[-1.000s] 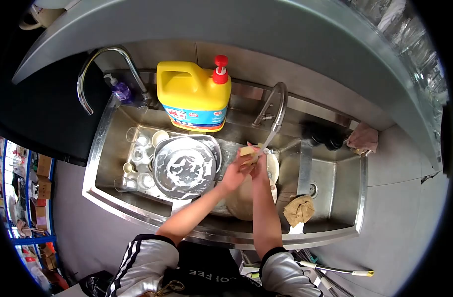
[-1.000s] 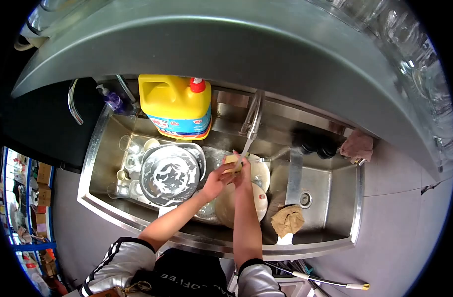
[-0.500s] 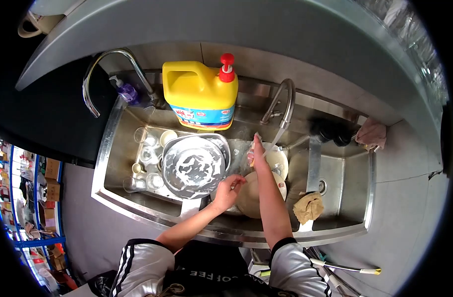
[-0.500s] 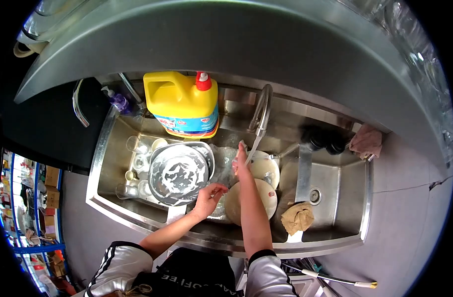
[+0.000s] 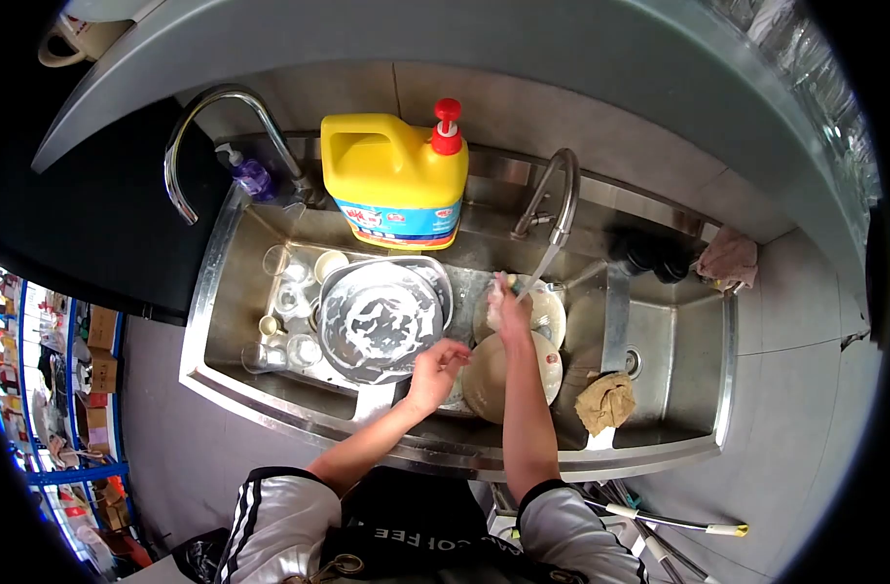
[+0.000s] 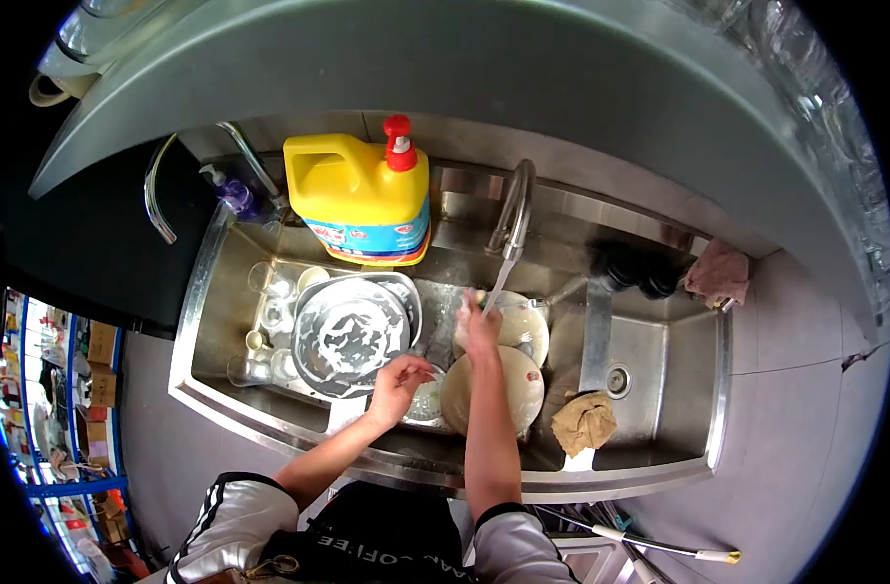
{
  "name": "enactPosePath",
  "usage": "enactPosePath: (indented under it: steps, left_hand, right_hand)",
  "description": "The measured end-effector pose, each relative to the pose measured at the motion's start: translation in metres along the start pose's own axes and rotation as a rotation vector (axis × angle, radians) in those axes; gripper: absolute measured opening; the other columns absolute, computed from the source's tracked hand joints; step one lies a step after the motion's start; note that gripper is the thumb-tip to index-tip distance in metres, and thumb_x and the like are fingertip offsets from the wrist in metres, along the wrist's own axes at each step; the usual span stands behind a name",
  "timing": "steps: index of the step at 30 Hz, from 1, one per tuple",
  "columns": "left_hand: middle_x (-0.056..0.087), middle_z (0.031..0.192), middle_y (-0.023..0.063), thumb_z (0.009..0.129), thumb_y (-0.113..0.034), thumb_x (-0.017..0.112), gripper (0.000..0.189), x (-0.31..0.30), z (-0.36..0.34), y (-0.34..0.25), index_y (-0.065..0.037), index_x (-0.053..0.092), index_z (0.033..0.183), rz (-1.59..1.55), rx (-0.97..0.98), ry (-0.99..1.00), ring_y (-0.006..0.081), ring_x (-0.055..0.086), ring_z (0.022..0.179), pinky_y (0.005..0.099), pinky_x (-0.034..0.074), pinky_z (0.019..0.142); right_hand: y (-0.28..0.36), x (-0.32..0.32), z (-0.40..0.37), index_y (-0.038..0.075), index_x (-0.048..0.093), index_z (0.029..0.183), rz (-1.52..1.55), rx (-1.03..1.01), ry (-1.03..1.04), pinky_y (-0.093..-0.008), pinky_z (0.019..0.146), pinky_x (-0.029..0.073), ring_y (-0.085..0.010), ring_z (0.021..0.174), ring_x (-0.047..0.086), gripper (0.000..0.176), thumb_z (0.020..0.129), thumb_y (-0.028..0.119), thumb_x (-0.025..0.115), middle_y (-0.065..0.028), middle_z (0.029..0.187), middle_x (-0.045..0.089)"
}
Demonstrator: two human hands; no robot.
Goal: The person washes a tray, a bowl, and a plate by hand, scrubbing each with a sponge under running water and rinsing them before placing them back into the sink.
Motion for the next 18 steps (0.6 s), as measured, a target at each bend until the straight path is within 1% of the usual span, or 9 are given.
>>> enactPosePath:
  steps: [2,5,8,11,12,13,15,16,18]
  left_hand:
    - [0.058,0.083,0.0077,0.079,0.005,0.044,0.011,0.012,-0.005,-0.017,0.003,0.051,0.088,0.038,0.042,0.056,0.0133,0.056,0.077,0.0241,0.044,0.072]
    - [0.058,0.084,0.0083,0.080,0.005,0.044,0.011,0.019,-0.002,-0.013,0.003,0.051,0.088,0.082,0.067,0.092,0.0133,0.056,0.079,0.0242,0.045,0.072]
    - [0.057,0.085,0.0086,0.080,0.005,0.044,0.011,0.021,-0.003,-0.004,0.004,0.050,0.088,0.055,0.062,0.104,0.0130,0.056,0.079,0.0244,0.045,0.071]
    - [0.056,0.087,0.0088,0.081,0.003,0.044,0.012,0.024,-0.002,0.004,0.004,0.049,0.092,0.032,0.050,0.111,0.0131,0.055,0.081,0.0245,0.045,0.072]
    - [0.056,0.089,0.0091,0.082,0.002,0.044,0.014,0.026,-0.001,0.006,0.003,0.049,0.095,0.009,0.048,0.111,0.0131,0.055,0.083,0.0245,0.044,0.073]
    - [0.056,0.089,0.0091,0.082,0.002,0.044,0.014,0.031,0.002,0.002,0.003,0.049,0.095,0.009,0.048,0.120,0.0131,0.055,0.083,0.0245,0.044,0.073]
    - [0.055,0.093,0.0107,0.083,-0.004,0.046,0.019,0.025,0.018,-0.032,0.003,0.046,0.102,0.179,0.243,-0.075,0.0162,0.053,0.088,0.0284,0.043,0.076]
    - [0.053,0.093,0.0144,0.082,-0.009,0.049,0.022,0.021,0.033,-0.039,0.002,0.046,0.101,0.208,0.319,-0.216,0.0234,0.053,0.087,0.0319,0.042,0.076]
    - [0.051,0.097,0.0189,0.079,-0.016,0.053,0.028,0.025,0.075,-0.023,0.000,0.046,0.101,0.301,0.332,-0.383,0.0331,0.052,0.084,0.0374,0.041,0.076]
  right_hand:
    - [-0.002,-0.013,-0.007,0.009,0.046,0.063,-0.093,0.138,-0.222,-0.0224,0.033,0.031,-0.0098,0.037,0.040,0.030,0.079,0.033,0.055,-0.0020,0.053,0.046]
    - [-0.008,-0.014,-0.006,0.011,0.037,0.058,-0.030,0.233,-0.313,-0.0250,0.027,0.023,-0.0097,0.029,0.032,0.040,0.076,0.043,0.052,-0.0006,0.044,0.038]
    - [-0.007,-0.003,-0.010,0.013,0.039,0.058,-0.155,0.306,-0.371,-0.0235,0.028,0.021,-0.0104,0.032,0.033,0.035,0.075,0.040,0.052,0.0009,0.045,0.036]
    - [-0.011,-0.010,0.004,0.013,0.037,0.057,0.068,0.208,-0.329,-0.0241,0.027,0.020,-0.0120,0.030,0.032,0.029,0.073,0.032,0.053,0.0001,0.044,0.035]
    - [-0.029,-0.013,0.018,0.008,0.045,0.066,0.234,0.271,-0.112,-0.0272,0.031,0.027,-0.0145,0.035,0.036,0.019,0.072,0.025,0.052,-0.0013,0.050,0.038]
    - [-0.028,-0.020,0.014,0.008,0.045,0.066,0.237,0.265,-0.118,-0.0272,0.031,0.027,-0.0145,0.035,0.036,0.019,0.072,0.025,0.052,-0.0013,0.050,0.038]
    - [-0.010,0.005,0.007,0.003,0.049,0.087,0.354,0.228,0.189,-0.0325,0.051,0.043,-0.0216,0.058,0.052,0.021,0.073,0.019,0.047,-0.0096,0.072,0.052]
    - [0.000,0.016,-0.009,0.001,0.044,0.105,0.575,0.288,0.154,-0.0382,0.078,0.041,-0.0282,0.091,0.050,0.034,0.073,0.014,0.044,-0.0160,0.104,0.051]
    - [0.016,0.017,-0.019,0.001,0.043,0.106,0.639,0.235,0.209,-0.0387,0.084,0.038,-0.0298,0.098,0.046,0.035,0.073,0.013,0.043,-0.0171,0.112,0.046]
Point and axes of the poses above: each hand's wrist, its own z-axis towards the middle knuckle, its own x-axis out of the palm, y = z × x, the point moved 10 cm from there along z, towards the middle knuckle
